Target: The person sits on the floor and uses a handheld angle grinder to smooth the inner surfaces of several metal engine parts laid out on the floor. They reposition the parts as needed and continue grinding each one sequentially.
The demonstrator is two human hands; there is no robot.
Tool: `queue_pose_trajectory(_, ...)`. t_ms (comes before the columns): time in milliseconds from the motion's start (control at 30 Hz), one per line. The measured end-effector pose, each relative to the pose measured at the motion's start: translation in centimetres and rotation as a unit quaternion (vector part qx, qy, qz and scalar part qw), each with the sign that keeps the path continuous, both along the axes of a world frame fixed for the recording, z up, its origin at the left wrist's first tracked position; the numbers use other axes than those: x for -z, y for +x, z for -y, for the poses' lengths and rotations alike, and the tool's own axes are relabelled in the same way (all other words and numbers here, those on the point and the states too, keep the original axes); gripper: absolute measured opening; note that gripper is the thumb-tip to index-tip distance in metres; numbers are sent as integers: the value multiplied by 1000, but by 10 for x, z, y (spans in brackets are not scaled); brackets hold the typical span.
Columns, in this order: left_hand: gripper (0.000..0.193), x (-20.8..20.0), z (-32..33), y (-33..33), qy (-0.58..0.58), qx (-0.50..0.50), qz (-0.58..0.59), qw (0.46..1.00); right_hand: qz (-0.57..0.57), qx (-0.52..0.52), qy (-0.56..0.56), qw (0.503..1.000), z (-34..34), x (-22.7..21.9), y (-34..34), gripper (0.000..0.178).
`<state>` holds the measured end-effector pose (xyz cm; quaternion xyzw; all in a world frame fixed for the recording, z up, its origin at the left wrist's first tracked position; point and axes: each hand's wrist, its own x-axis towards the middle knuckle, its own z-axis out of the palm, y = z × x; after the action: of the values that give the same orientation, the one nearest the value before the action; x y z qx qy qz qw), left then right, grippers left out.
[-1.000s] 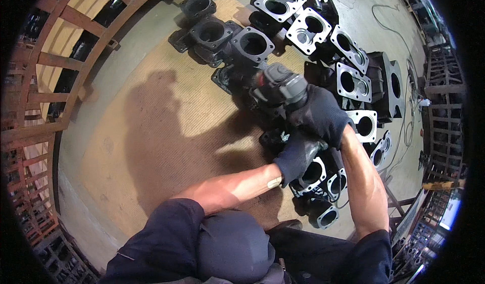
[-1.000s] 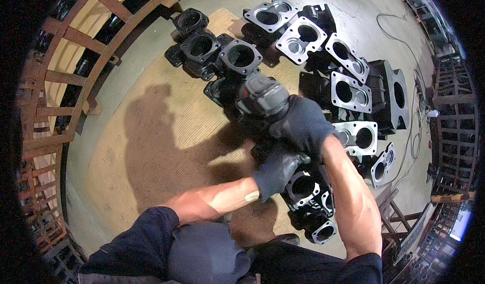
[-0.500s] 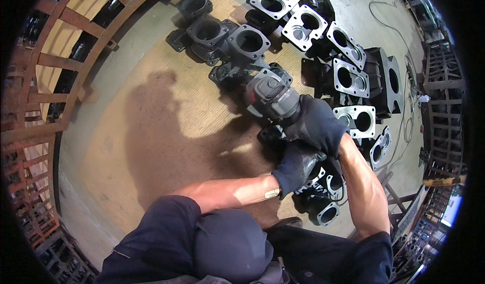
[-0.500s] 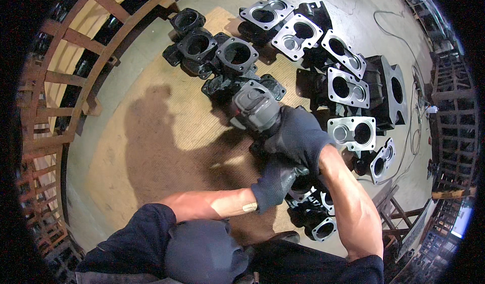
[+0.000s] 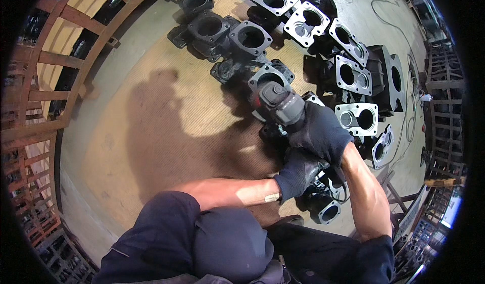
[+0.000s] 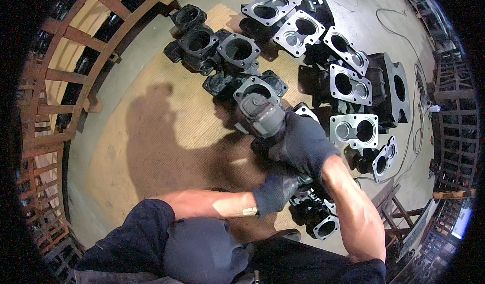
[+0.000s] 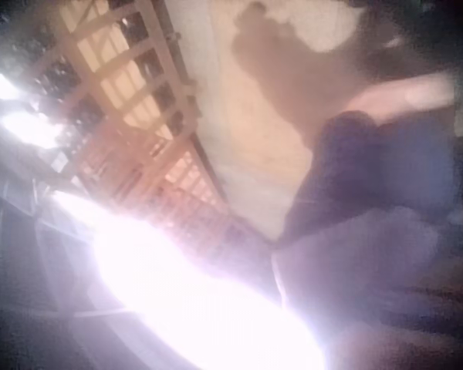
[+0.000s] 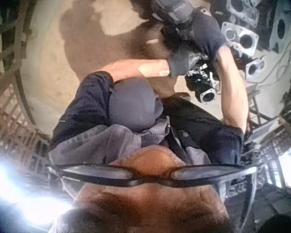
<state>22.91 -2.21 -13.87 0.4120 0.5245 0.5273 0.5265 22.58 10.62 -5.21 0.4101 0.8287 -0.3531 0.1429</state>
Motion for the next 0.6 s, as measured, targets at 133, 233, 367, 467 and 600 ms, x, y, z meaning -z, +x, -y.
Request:
queue_pose_trajectory(133,21,-1,-7,-3,-49,62,-10,997,16,7,8,1000,-1,-6,0,49)
queue_pose_trajectory(233,23,-5,-12,-18,-57,46,-17,997,19,-23,20,999,-12,2,-12,50)
queue_pose_trajectory(367,22,22,-16,-21,53,-5,-104,993,24,-43,25,998,-13,9,-25,49)
queue_pose_trajectory(467,22,1,-8,-9,-32,-7,-6,999,51,-27,30,998,-4,-4,-13,50)
queue_pose_trajectory(600,24,3,-5,12,-77,61,68,993,49,-1,5,999,3,-6,12,52)
